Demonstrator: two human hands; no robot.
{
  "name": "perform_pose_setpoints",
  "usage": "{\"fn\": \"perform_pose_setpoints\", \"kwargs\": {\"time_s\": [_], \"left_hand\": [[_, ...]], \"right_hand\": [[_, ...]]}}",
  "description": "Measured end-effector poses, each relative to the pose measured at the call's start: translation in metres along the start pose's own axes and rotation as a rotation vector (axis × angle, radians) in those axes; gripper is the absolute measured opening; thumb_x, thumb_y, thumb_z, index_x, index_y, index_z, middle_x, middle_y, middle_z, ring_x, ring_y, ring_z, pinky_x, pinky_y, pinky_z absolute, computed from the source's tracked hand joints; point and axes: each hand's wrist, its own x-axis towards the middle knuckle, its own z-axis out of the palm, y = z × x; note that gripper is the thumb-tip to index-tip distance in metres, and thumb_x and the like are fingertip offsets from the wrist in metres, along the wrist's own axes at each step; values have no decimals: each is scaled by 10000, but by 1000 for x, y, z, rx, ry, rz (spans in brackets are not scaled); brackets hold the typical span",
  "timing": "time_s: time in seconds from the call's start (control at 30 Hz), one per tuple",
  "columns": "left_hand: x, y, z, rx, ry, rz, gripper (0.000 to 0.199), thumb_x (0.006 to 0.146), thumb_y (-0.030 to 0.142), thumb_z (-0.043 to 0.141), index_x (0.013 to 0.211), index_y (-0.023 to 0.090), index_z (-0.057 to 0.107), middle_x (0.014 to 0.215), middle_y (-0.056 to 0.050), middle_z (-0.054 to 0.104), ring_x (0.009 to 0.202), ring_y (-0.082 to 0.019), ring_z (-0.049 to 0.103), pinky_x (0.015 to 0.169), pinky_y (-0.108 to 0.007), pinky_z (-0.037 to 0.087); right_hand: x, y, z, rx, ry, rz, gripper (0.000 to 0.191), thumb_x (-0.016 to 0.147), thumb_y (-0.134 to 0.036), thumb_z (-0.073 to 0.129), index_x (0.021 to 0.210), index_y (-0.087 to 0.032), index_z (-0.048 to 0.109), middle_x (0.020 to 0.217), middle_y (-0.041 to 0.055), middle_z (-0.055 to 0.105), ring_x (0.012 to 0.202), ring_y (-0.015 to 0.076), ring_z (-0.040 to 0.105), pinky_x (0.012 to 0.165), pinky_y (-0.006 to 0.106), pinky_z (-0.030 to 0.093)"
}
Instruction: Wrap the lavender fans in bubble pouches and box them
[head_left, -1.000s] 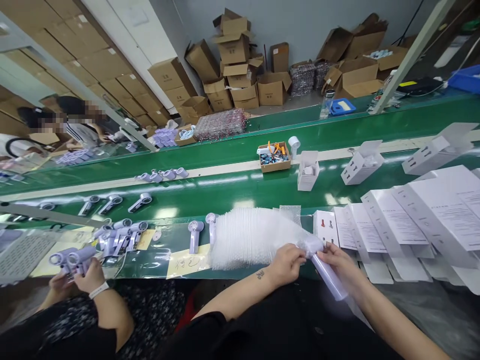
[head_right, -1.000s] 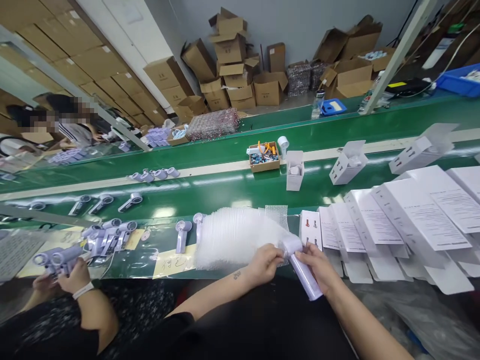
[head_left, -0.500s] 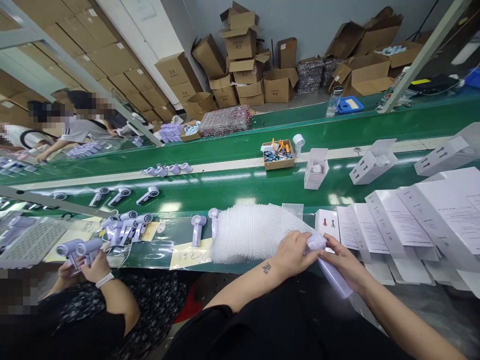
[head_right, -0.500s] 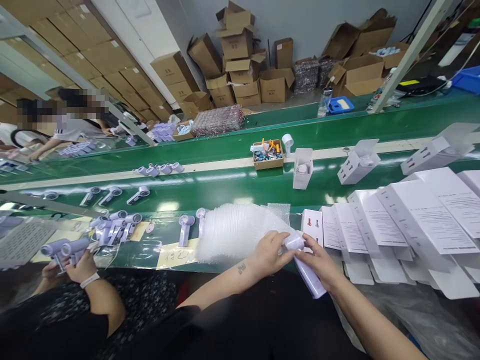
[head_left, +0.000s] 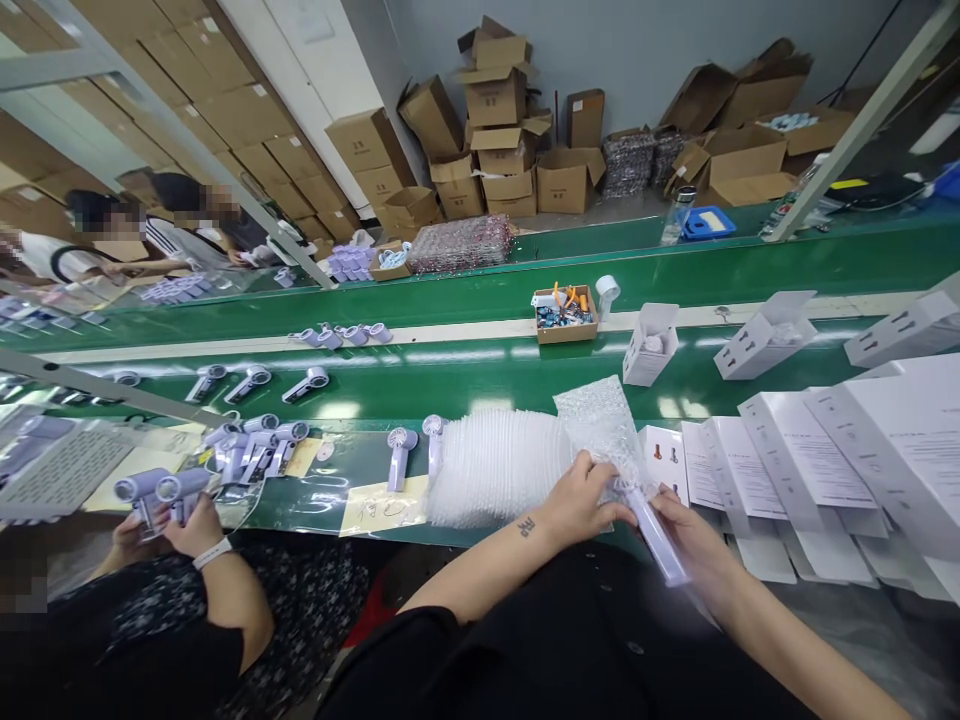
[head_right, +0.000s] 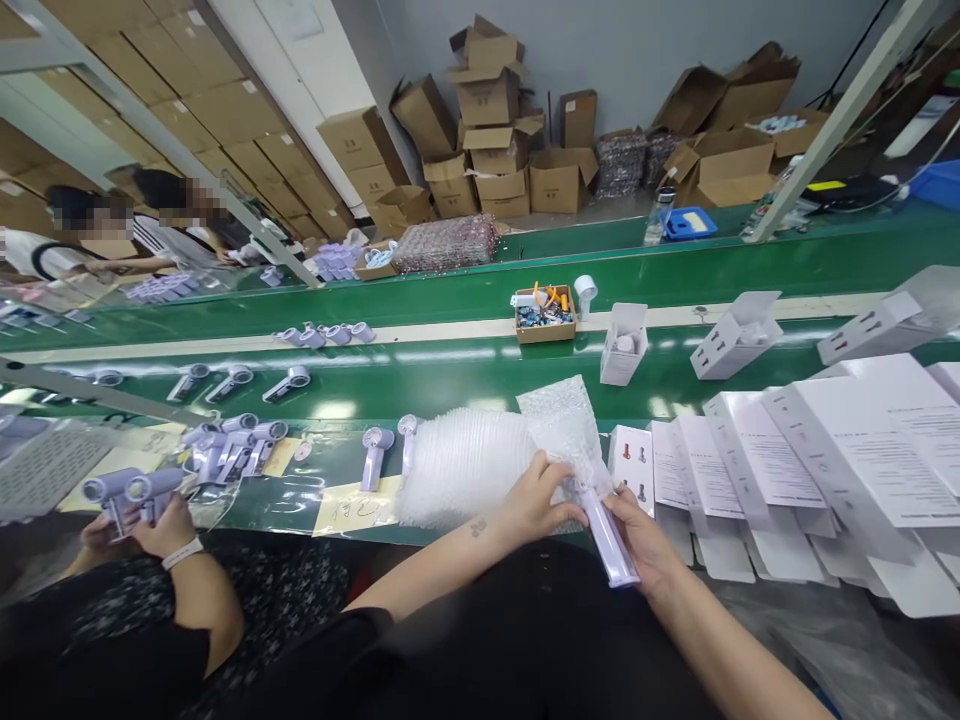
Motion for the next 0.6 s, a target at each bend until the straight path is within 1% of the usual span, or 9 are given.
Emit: {"fn": "perform_pose_setpoints", "kwargs": {"time_s": [0.07,0.1,0.17,0.23,0.27,0.33,0.43,0.5,0.6], "left_hand": [[-3,-6,4,-55,-16,-3,261,871,378,511,1022,170,555,885,-44,472,813,-152,540,738,-288,501],[-6,-8,6,-64,-20,10,215,897,325,467,1009,169,564,867,-42,475,813,-148,542,747,-286,501],[-11,-9,10,-80,-29,55,234,895,298,467,1066,164,553,916,-68,494,884,-172,545,797,-315,500],[-14,-9,13,-114,-26,105,338,853,317,537,1150,157,510,1031,-108,490,998,-209,523,861,-356,485],[-15,-10,14,-132,-4,115,361,839,306,555,1162,155,499,1062,-118,485,1032,-218,509,879,-366,478],[-14,-12,16,-151,51,99,295,838,252,540,1114,152,518,1022,-106,512,1001,-208,517,864,-358,481],[-11,-12,16,-143,72,14,151,828,169,485,960,162,559,858,-57,571,842,-172,546,789,-311,482],[-9,-7,12,-160,41,-97,121,798,144,479,877,175,566,774,-25,584,730,-143,546,715,-266,471],[-6,3,5,-233,-32,-257,75,774,183,501,818,191,562,639,24,551,586,-109,508,579,-214,420]], "right_hand": [[-1,2,4,-5,47,41,234,709,-204,685,875,-229,522,717,-15,657,619,142,647,584,237,574],[-2,4,6,-1,68,57,222,717,-214,681,875,-224,525,719,-6,659,641,147,657,600,235,584],[-4,6,10,47,105,63,196,736,-222,669,874,-220,530,711,-2,659,669,144,666,629,222,591],[-7,6,16,127,145,61,152,768,-207,635,885,-211,538,709,3,662,672,132,668,637,197,587],[-8,5,20,158,156,70,133,785,-194,613,898,-201,544,722,14,668,676,128,669,636,185,584],[-11,4,27,169,172,92,122,802,-181,591,920,-177,560,747,38,677,671,126,670,608,168,578],[-8,6,30,70,174,32,139,772,-201,636,895,-180,575,717,35,671,635,148,668,548,196,581],[-3,10,26,-42,168,-39,127,741,-203,663,830,-189,573,658,29,654,602,171,664,530,236,584],[0,9,14,-167,128,-78,131,692,-164,686,740,-182,566,578,35,626,543,194,646,517,287,578]]}}
